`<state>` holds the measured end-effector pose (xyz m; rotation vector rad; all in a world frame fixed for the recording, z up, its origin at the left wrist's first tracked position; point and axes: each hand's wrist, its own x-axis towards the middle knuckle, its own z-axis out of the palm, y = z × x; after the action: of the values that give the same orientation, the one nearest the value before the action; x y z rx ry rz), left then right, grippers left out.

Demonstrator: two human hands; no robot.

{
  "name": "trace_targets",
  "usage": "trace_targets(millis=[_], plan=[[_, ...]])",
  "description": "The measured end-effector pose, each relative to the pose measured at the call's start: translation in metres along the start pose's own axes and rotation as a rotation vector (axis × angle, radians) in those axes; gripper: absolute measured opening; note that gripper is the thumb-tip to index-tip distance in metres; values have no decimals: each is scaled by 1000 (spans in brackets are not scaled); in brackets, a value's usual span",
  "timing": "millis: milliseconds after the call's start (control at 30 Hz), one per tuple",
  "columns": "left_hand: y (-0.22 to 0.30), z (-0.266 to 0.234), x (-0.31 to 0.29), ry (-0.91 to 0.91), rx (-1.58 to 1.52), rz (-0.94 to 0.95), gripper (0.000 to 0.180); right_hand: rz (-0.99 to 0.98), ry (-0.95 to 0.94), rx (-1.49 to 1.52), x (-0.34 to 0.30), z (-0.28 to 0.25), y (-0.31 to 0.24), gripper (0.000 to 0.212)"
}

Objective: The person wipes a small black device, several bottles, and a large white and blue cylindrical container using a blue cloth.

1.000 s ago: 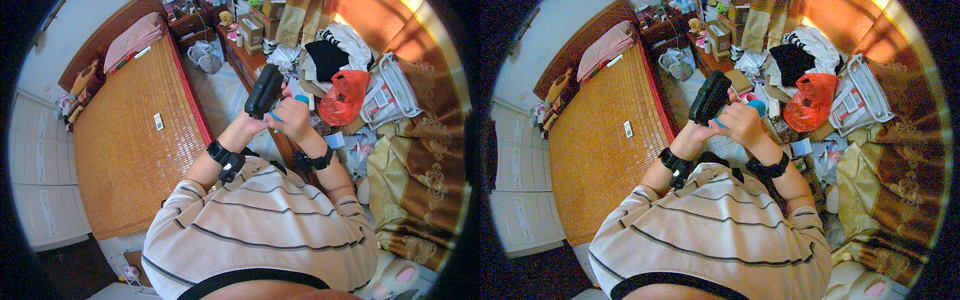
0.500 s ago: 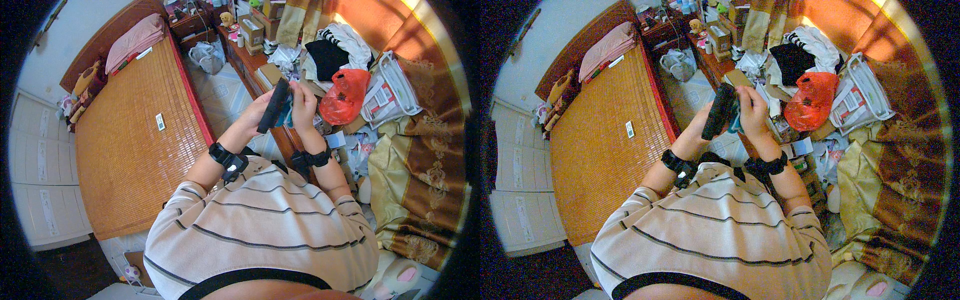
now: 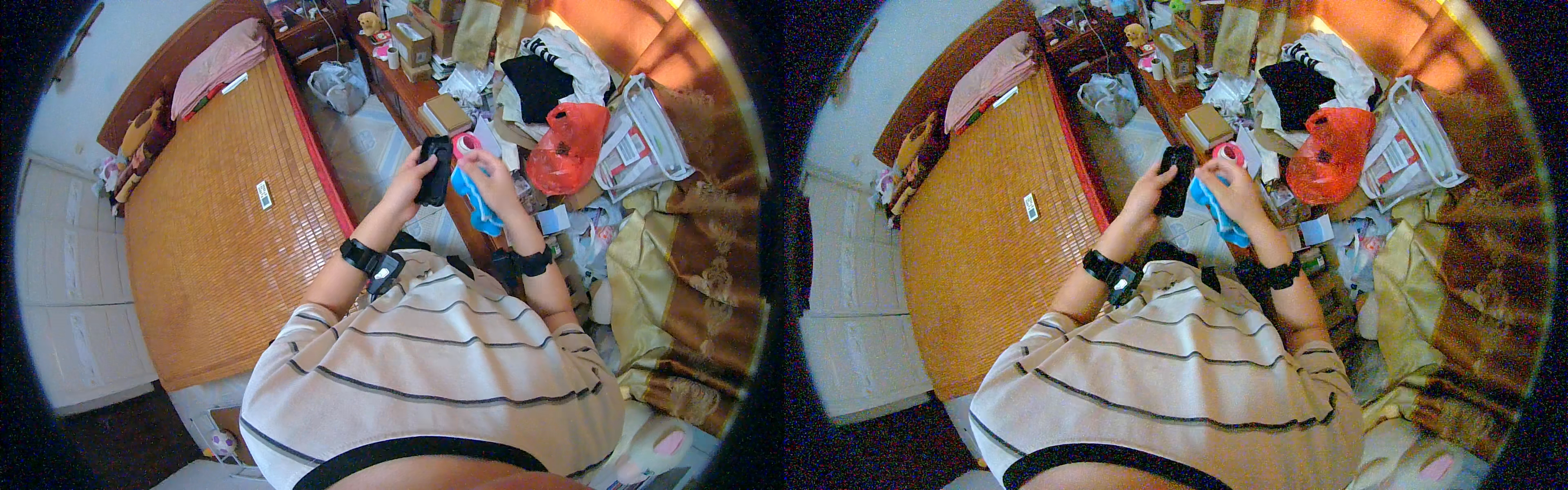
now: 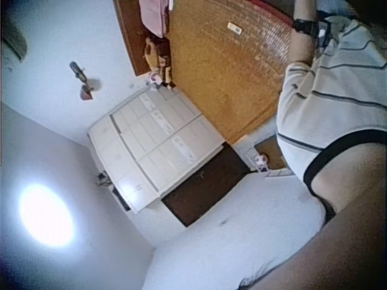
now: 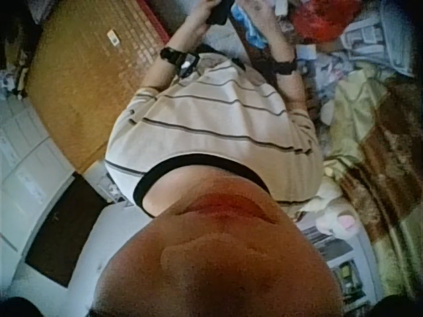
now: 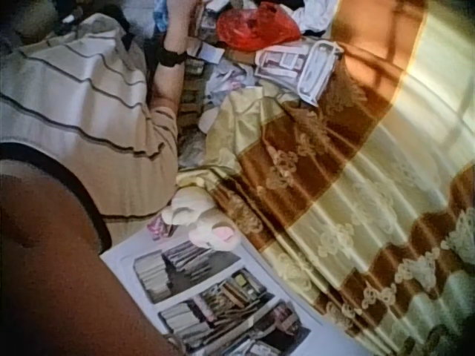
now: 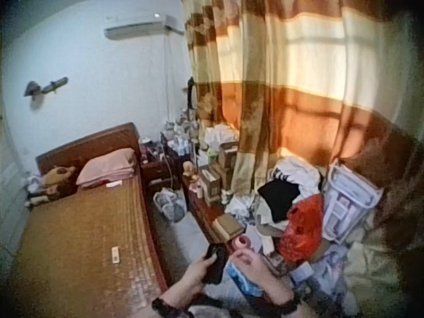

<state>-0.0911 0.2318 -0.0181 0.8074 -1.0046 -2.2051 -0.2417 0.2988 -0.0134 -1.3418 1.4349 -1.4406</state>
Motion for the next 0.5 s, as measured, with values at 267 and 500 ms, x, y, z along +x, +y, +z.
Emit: trace_targets(millis=[267, 500], plan=[[-25, -17, 10, 97, 158, 47, 35, 240, -303, -39, -42, 26, 48, 36], [-57, -42, 16, -97, 417, -54, 63, 484, -260, -47, -56, 11, 89, 35]])
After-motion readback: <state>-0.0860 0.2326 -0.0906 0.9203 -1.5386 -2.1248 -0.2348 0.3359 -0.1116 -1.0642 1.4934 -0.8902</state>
